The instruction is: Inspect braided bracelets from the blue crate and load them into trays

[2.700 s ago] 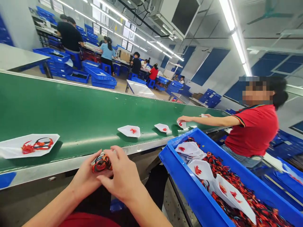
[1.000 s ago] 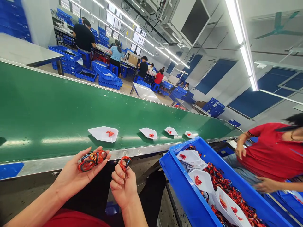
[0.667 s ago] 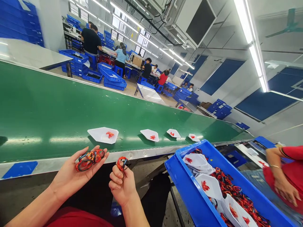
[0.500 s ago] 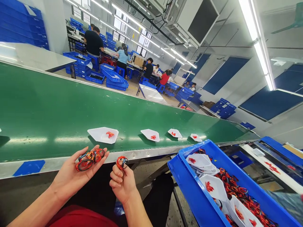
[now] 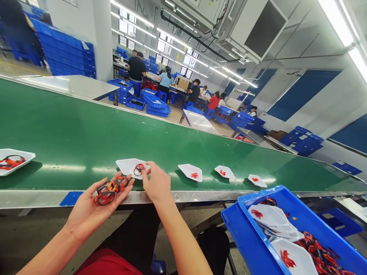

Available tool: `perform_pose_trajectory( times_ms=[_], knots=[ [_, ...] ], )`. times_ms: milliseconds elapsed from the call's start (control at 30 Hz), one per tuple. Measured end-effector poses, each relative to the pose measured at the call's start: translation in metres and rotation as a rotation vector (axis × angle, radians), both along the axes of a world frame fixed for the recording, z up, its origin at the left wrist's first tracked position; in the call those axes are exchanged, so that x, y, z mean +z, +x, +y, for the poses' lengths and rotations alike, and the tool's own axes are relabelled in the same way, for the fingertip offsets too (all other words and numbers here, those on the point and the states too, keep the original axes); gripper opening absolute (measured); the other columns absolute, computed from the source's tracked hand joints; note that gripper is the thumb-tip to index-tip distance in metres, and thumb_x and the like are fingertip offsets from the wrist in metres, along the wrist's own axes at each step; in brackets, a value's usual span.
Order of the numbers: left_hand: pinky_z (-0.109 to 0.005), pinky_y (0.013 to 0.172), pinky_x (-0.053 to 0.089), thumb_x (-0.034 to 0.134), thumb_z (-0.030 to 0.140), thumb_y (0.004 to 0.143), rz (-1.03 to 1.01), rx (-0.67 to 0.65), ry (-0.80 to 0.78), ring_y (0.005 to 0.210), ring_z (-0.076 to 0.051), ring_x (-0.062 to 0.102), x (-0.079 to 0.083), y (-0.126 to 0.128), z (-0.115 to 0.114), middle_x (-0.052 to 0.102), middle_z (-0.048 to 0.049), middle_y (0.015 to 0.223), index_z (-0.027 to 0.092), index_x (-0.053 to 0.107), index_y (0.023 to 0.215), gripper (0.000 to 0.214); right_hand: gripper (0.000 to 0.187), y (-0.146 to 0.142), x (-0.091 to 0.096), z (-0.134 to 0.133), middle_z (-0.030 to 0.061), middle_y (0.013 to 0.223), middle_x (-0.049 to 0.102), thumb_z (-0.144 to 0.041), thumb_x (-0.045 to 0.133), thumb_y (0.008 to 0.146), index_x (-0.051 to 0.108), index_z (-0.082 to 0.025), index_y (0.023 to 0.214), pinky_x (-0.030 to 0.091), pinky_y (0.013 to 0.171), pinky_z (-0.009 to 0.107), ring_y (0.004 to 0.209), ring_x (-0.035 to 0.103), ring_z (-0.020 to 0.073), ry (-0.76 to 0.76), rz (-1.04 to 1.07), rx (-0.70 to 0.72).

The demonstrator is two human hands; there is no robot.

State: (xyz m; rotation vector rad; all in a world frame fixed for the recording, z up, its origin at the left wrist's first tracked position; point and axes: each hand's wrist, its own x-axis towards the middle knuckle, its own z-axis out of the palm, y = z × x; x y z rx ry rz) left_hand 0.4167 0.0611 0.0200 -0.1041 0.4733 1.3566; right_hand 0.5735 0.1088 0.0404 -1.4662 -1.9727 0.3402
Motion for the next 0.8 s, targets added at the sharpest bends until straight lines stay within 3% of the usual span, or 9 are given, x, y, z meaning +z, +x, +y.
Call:
perform_pose_trajectory(
  times_ms=[267,400,567,800],
  knots=[
    [-0.048,0.082,0.055,0.044,0.018,0.088,0.029,-0.162,0.032,0.111,-0.034,0.055,-0.007,0.021,-0.005,0.058,-0.0214,0.120,0.011,0.050,0.126,0.040,0.015,-0.004,-0.016,-0.058,-0.0046,0.060,0.054,-0.031,0.052,0.085,0.063,-0.021,0.085,0.031,0.051,0.021,0.051,0.042,0.0083,-0.175,0.280,0.072],
    [-0.044,0.082,0.055,0.043,0.016,0.088,0.016,-0.187,-0.012,0.110,-0.032,0.056,-0.011,0.029,-0.010,0.057,-0.0225,0.120,0.010,0.049,0.127,0.040,0.021,0.008,-0.032,-0.064,-0.0042,0.061,0.049,-0.034,0.049,0.087,0.057,-0.017,0.078,0.028,0.046,0.019,0.049,0.037,0.0062,-0.335,0.608,0.081],
    [-0.044,0.083,0.055,0.044,0.015,0.087,-0.007,-0.178,-0.057,0.111,-0.034,0.055,-0.010,0.036,-0.015,0.054,-0.0252,0.124,0.009,0.047,0.127,0.041,0.027,0.027,-0.048,-0.071,-0.0079,0.056,0.039,-0.043,0.050,0.086,0.048,-0.018,0.075,0.013,0.035,0.017,0.038,0.020,0.0021,-0.559,0.976,0.064],
    [-0.045,0.084,0.054,0.044,0.015,0.086,-0.026,-0.208,-0.066,0.115,-0.035,0.052,-0.012,0.044,-0.017,0.051,-0.0251,0.128,0.007,0.046,0.127,0.042,0.032,0.035,-0.057,-0.077,-0.0078,0.056,0.040,-0.047,0.054,0.083,0.047,-0.017,0.072,0.012,0.034,0.016,0.036,0.021,0.0006,-0.578,1.069,0.043]
  ],
)
